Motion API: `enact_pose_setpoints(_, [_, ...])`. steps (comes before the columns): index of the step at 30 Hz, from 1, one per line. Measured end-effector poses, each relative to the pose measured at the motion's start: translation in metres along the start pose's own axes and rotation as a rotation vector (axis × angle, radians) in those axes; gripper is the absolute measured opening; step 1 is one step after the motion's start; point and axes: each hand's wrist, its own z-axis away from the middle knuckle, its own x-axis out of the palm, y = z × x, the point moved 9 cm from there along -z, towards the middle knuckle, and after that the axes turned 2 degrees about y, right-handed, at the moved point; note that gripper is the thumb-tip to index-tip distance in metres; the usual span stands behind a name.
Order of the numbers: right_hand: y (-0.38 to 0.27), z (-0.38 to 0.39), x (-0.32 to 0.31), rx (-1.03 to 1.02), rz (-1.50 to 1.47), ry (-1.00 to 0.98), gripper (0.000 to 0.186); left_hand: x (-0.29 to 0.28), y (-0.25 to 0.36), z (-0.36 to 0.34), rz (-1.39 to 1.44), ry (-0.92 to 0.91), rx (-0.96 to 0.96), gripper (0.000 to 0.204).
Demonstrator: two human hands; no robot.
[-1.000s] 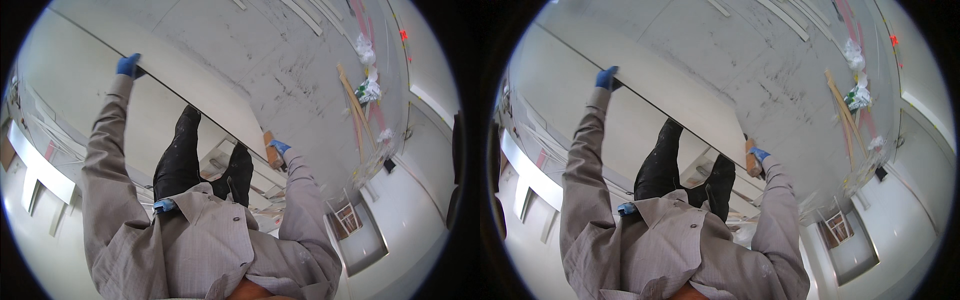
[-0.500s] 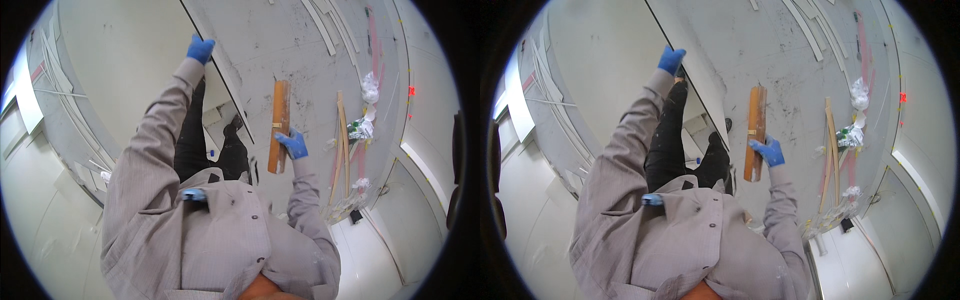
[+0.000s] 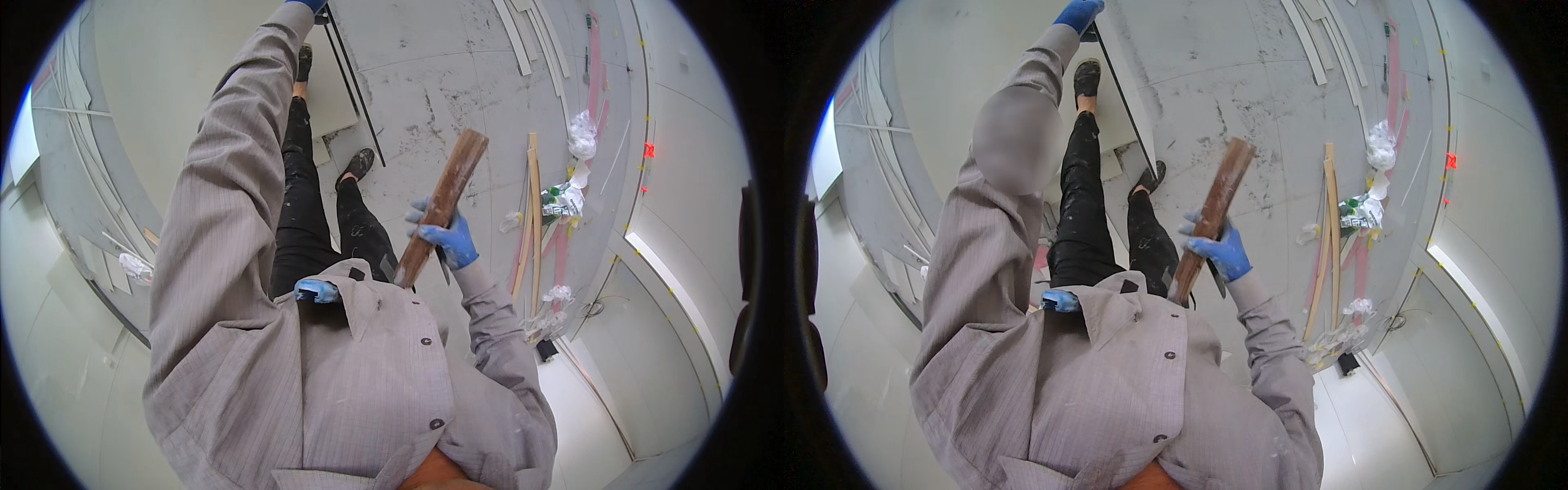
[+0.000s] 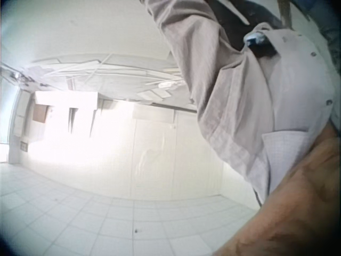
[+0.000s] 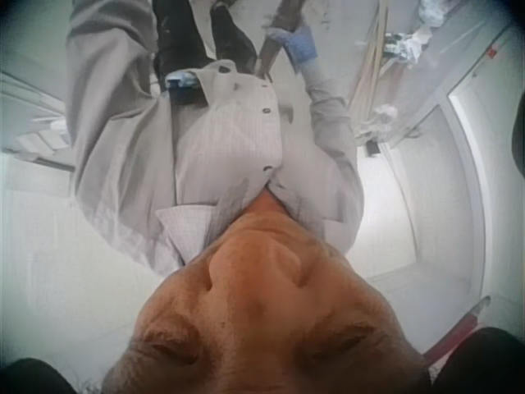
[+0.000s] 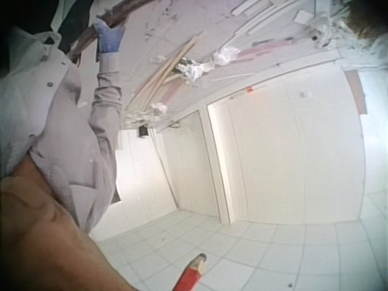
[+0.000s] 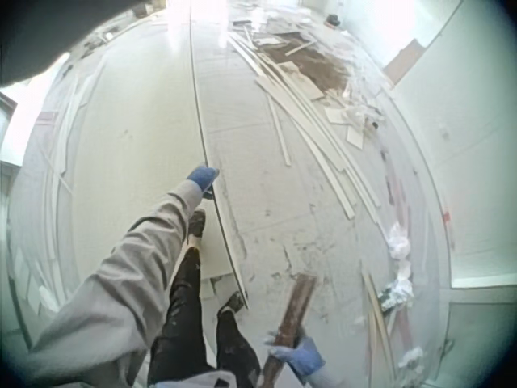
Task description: The person positions a large white panel on the floor, uses a manual panel cutter to score and snap it into two pieces, then measures the cut panel with a tape measure. The person handles the panel and tools directly without visible assistance.
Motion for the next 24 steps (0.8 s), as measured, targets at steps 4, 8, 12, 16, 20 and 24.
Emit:
enact_pose_setpoints(4, [-0.033, -0.019, 0.027, -0.23, 0.561, 0.089, 0.076, -0.001, 0.0, 0.006, 0.002, -0.012, 0.011, 0.055])
enact_pose_setpoints(8, [-0.044, -0.037, 0.059, -0.282, 0.956, 0.165, 0.086, -0.002, 0.001, 0.009, 0.019, -0.034, 0.006, 0.058])
enact_pose_setpoints(12, [-0.047, -0.056, 0.082, -0.275, 1.158, 0.171, 0.094, -0.006, 0.009, 0.014, 0.022, -0.026, -0.003, 0.061])
enact_pose_setpoints(16, [-0.056, -0.069, 0.094, -0.33, 1.211, 0.167, 0.098, -0.011, 0.024, 0.043, -0.049, 0.128, 0.062, 0.066])
enact_pose_setpoints(20, [-0.067, -0.075, 0.092, -0.379, 1.203, 0.188, 0.097, 0.03, 0.017, 0.122, 0.357, -0.008, 0.213, 0.102])
enact_pose_setpoints(24, [-0.071, -0.079, 0.094, -0.393, 1.154, 0.182, 0.094, 0.08, -0.038, 0.206, 0.282, 0.098, 0.198, 0.115])
